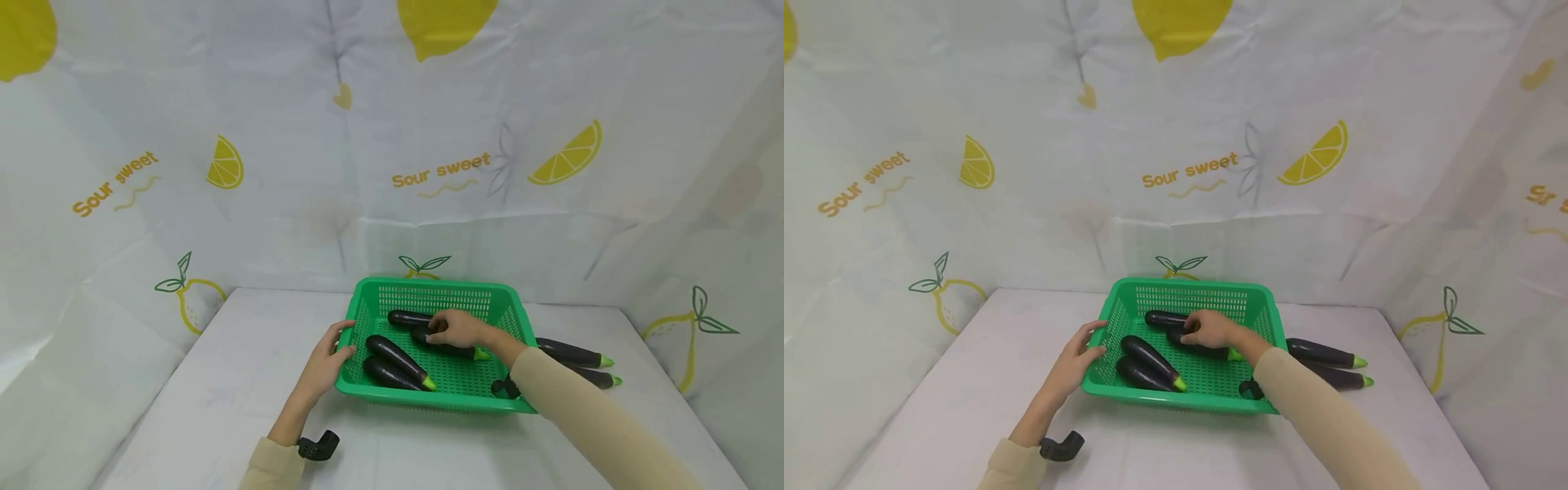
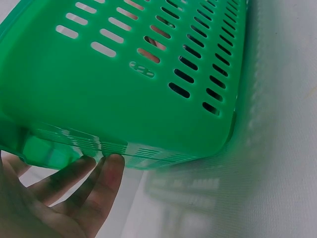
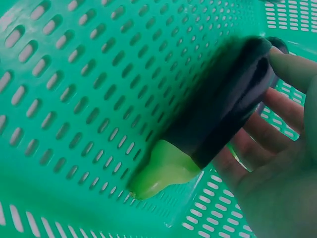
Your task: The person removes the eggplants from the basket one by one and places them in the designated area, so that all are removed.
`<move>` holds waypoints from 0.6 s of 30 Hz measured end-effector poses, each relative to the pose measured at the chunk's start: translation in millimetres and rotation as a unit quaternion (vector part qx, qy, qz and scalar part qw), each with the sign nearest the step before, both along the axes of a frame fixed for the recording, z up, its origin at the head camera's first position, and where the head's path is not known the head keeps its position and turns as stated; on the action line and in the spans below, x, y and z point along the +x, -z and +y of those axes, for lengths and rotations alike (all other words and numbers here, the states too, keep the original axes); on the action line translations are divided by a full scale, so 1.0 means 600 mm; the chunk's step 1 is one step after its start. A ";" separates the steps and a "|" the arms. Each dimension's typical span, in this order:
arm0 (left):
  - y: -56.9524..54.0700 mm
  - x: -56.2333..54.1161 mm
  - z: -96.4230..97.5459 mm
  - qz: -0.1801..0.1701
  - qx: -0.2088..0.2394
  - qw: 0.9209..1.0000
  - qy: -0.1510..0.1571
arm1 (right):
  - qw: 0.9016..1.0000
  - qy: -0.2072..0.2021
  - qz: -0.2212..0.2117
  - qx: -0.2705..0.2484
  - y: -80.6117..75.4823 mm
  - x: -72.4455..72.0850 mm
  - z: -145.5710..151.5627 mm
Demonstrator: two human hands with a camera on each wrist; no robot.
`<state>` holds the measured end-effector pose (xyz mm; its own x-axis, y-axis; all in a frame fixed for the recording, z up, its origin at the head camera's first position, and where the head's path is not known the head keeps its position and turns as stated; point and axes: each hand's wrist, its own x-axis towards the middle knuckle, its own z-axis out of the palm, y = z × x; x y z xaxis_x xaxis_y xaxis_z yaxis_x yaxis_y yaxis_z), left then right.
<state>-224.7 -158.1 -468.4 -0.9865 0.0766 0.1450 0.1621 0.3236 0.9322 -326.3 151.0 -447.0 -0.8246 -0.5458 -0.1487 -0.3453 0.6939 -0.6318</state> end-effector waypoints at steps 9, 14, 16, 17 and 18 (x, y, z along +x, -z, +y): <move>0.003 -0.001 0.002 0.003 -0.003 1.000 0.003 | 0.999 -0.019 0.005 -0.029 -0.002 0.002 0.000; 0.002 0.000 0.001 0.005 -0.005 1.000 0.001 | 0.999 -0.032 -0.001 -0.043 -0.011 0.004 -0.004; 0.001 0.000 0.001 0.004 -0.002 1.000 0.001 | 0.998 -0.038 -0.001 -0.042 -0.018 0.004 -0.005; 0.001 0.000 0.000 0.003 0.000 1.000 0.001 | 0.998 -0.042 0.001 -0.040 -0.021 0.004 -0.006; 0.001 0.000 0.000 0.003 0.001 1.000 0.000 | 0.998 -0.046 0.003 -0.039 -0.025 0.004 -0.007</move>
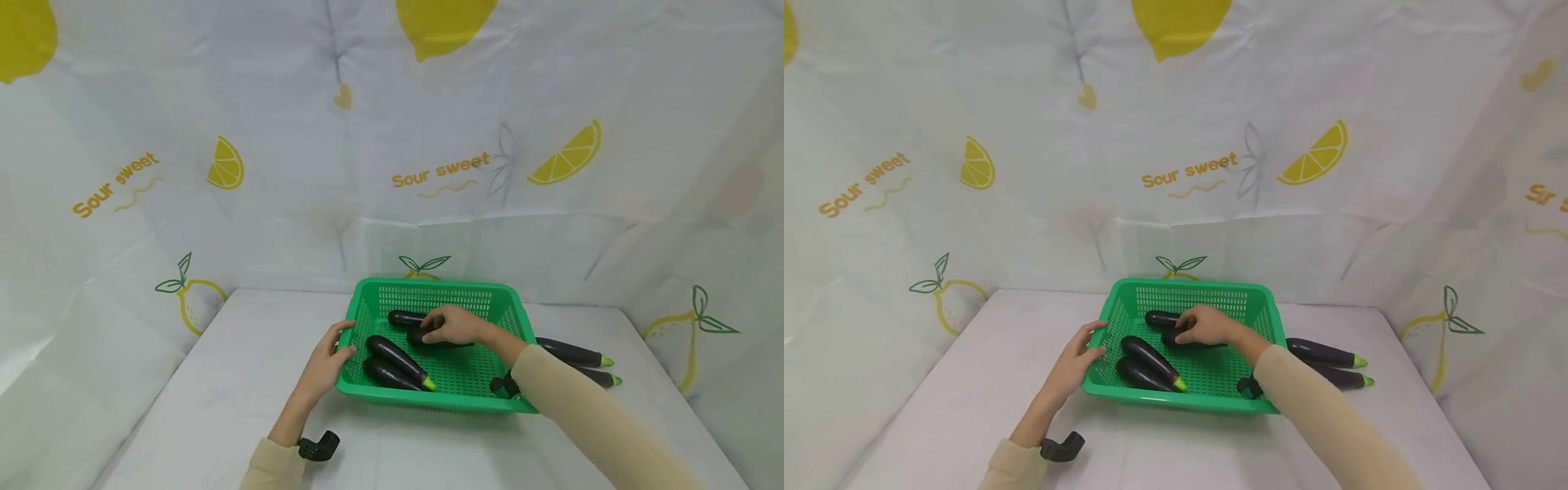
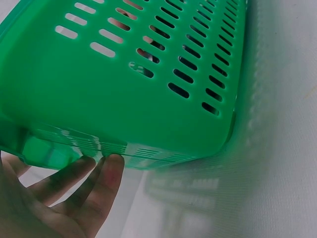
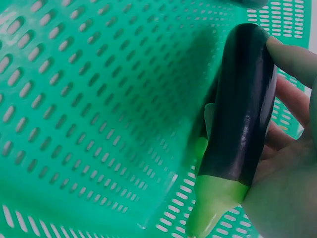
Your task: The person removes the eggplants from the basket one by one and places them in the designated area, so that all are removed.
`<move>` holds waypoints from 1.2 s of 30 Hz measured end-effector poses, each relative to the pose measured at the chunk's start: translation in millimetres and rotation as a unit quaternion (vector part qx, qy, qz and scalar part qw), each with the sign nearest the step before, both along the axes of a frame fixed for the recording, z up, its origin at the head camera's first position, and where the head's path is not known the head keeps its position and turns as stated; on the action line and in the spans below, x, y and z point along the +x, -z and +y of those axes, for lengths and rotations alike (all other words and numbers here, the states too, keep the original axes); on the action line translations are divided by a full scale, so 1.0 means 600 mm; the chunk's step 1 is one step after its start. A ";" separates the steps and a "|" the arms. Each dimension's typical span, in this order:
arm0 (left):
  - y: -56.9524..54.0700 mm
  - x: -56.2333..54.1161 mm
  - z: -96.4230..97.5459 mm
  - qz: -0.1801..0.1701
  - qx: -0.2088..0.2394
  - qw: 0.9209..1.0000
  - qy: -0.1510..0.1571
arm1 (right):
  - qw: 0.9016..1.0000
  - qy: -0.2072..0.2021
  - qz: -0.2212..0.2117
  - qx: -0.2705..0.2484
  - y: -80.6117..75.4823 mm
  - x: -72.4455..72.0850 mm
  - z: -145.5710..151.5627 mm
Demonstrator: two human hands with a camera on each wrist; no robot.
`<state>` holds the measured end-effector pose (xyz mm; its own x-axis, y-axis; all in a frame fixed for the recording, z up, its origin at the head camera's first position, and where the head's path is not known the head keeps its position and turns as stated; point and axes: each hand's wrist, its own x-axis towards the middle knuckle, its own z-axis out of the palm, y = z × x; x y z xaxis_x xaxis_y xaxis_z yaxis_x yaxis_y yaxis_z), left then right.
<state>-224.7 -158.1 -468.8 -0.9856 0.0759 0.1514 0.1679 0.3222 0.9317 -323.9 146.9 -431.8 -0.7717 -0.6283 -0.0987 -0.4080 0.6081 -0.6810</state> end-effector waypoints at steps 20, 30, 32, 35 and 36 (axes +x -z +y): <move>0.003 -0.002 0.004 -0.003 0.007 1.000 0.002 | 1.000 0.004 0.028 0.010 -0.079 0.019 0.016; 0.003 -0.003 0.002 -0.007 0.008 1.000 0.004 | 0.999 0.003 0.043 0.005 -0.109 0.044 0.018; 0.002 -0.001 0.002 -0.008 0.004 1.000 0.003 | 0.999 0.006 0.045 0.005 -0.116 0.050 0.020; 0.000 0.000 0.002 -0.008 0.002 1.000 0.001 | 0.999 0.005 0.054 0.002 -0.126 0.059 0.023; 0.000 0.000 0.002 -0.009 0.002 1.000 0.001 | 0.998 0.003 0.058 0.002 -0.130 0.063 0.025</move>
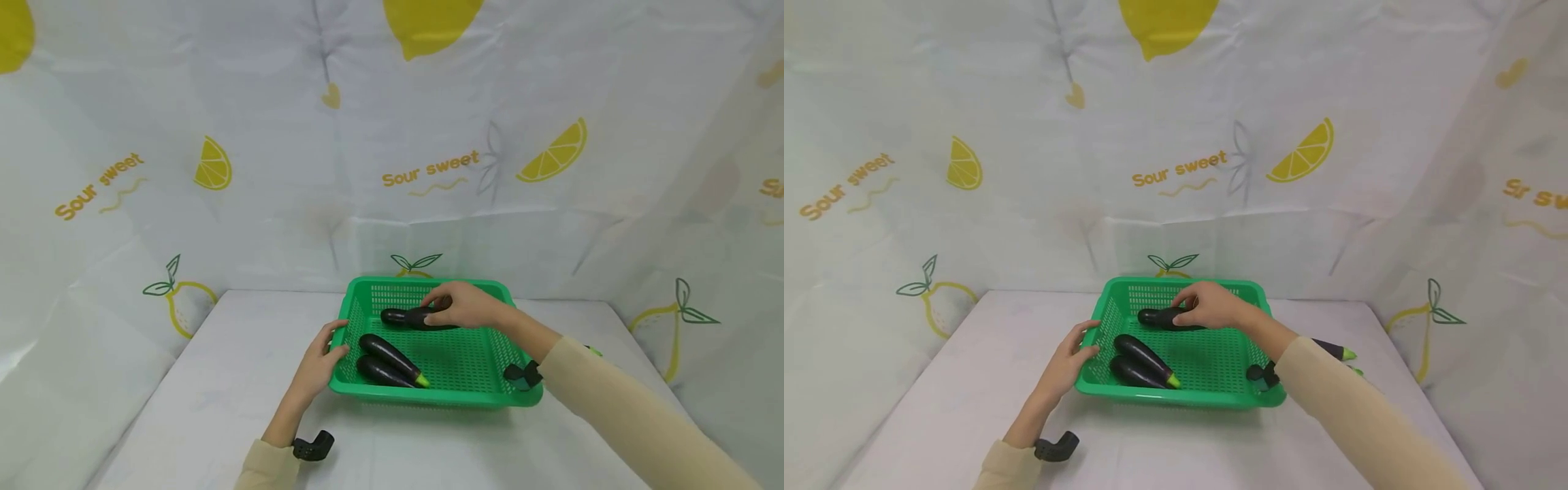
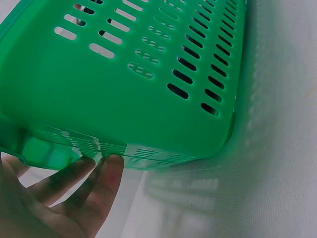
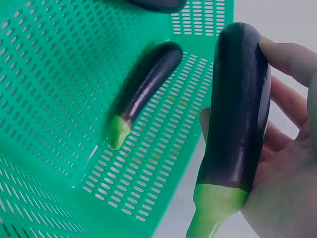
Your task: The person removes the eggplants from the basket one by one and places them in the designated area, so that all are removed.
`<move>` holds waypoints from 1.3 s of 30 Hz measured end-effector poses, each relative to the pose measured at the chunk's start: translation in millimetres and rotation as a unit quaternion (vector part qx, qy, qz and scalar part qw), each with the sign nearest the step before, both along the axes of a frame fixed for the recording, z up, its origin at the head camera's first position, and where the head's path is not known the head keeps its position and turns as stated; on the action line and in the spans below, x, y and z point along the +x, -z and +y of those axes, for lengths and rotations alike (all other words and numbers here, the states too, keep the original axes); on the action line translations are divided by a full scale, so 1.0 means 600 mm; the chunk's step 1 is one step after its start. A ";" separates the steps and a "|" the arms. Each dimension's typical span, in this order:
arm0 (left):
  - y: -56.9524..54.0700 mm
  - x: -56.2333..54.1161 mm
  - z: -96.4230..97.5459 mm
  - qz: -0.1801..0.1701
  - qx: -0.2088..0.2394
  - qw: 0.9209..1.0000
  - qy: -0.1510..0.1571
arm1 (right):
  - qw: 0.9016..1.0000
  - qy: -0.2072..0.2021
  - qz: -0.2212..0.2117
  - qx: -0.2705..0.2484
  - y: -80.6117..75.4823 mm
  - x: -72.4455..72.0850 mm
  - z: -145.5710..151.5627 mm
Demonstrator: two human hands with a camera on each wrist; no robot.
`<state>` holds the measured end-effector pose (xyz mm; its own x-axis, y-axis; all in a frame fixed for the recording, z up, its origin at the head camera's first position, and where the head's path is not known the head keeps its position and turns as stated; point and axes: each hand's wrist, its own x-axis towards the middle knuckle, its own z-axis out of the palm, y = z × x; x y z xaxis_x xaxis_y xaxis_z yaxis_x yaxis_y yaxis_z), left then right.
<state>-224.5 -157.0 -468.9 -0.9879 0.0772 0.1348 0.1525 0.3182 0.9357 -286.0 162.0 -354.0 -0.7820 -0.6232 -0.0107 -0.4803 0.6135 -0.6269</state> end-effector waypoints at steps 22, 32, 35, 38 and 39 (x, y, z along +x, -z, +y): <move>0.006 -0.002 -0.010 0.010 -0.016 1.000 0.000 | 0.996 0.031 0.078 -0.035 -0.025 0.064 0.067; 0.005 -0.001 -0.007 0.006 -0.015 1.000 0.000 | 0.992 0.037 0.107 -0.061 -0.040 0.092 0.086; 0.003 -0.002 -0.006 0.004 -0.011 1.000 -0.001 | 0.990 0.041 0.113 -0.069 -0.044 0.099 0.099; 0.002 -0.002 -0.004 0.005 -0.003 1.000 0.002 | 0.988 0.045 0.127 -0.072 -0.048 0.106 0.112; 0.001 -0.002 -0.003 0.006 -0.001 1.000 0.002 | 0.988 0.046 0.133 -0.070 -0.048 0.108 0.117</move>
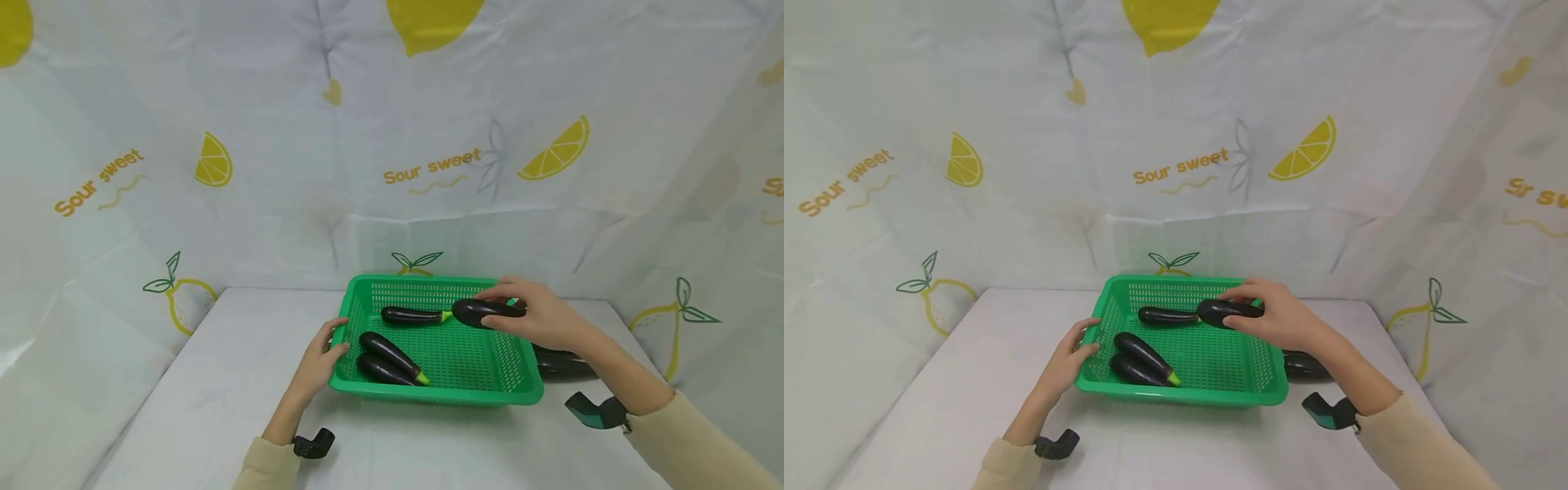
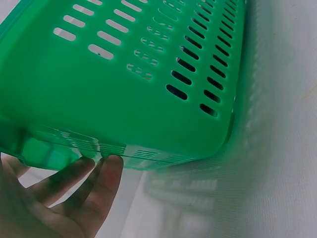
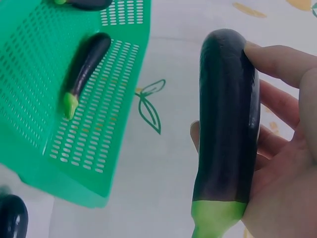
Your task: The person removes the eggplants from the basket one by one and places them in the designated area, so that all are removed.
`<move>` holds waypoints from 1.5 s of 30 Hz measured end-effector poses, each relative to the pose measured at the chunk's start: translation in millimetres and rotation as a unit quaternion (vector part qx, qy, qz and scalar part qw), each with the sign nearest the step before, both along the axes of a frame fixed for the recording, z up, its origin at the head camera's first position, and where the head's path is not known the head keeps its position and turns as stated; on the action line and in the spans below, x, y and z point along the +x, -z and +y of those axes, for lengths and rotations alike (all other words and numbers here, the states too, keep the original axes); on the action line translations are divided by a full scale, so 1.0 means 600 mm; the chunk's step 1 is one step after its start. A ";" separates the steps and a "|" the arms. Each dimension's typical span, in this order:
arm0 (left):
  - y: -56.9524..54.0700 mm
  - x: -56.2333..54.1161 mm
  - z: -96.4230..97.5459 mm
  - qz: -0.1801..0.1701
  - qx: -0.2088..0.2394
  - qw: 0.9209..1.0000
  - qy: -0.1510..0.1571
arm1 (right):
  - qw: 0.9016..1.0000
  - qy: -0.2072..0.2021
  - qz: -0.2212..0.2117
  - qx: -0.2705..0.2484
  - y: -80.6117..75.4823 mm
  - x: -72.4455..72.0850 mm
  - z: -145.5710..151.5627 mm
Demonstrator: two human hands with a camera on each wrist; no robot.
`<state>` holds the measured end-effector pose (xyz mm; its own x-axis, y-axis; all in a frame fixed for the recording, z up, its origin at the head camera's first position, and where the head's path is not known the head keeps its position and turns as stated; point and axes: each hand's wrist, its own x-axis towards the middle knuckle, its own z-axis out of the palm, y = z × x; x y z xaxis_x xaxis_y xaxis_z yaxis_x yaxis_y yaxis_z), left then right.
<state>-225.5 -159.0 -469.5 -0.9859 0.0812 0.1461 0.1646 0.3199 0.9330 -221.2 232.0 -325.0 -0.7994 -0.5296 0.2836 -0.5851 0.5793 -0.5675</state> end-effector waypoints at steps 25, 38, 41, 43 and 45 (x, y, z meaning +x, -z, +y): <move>0.000 0.000 0.001 0.001 0.000 1.000 -0.006 | 0.989 0.083 0.119 0.024 0.040 0.052 0.098; 0.003 -0.001 0.001 0.002 0.003 1.000 -0.004 | 0.984 0.155 0.077 0.042 0.074 0.061 0.155; 0.000 0.000 0.001 0.004 0.002 1.000 -0.004 | 0.983 0.164 0.066 0.048 0.084 0.061 0.167; -0.001 0.000 0.001 0.004 0.001 1.000 -0.003 | 0.982 0.170 0.059 0.055 0.091 0.061 0.174; -0.001 0.000 0.001 0.004 -0.001 1.000 -0.003 | 0.981 0.177 0.051 0.063 0.097 0.062 0.179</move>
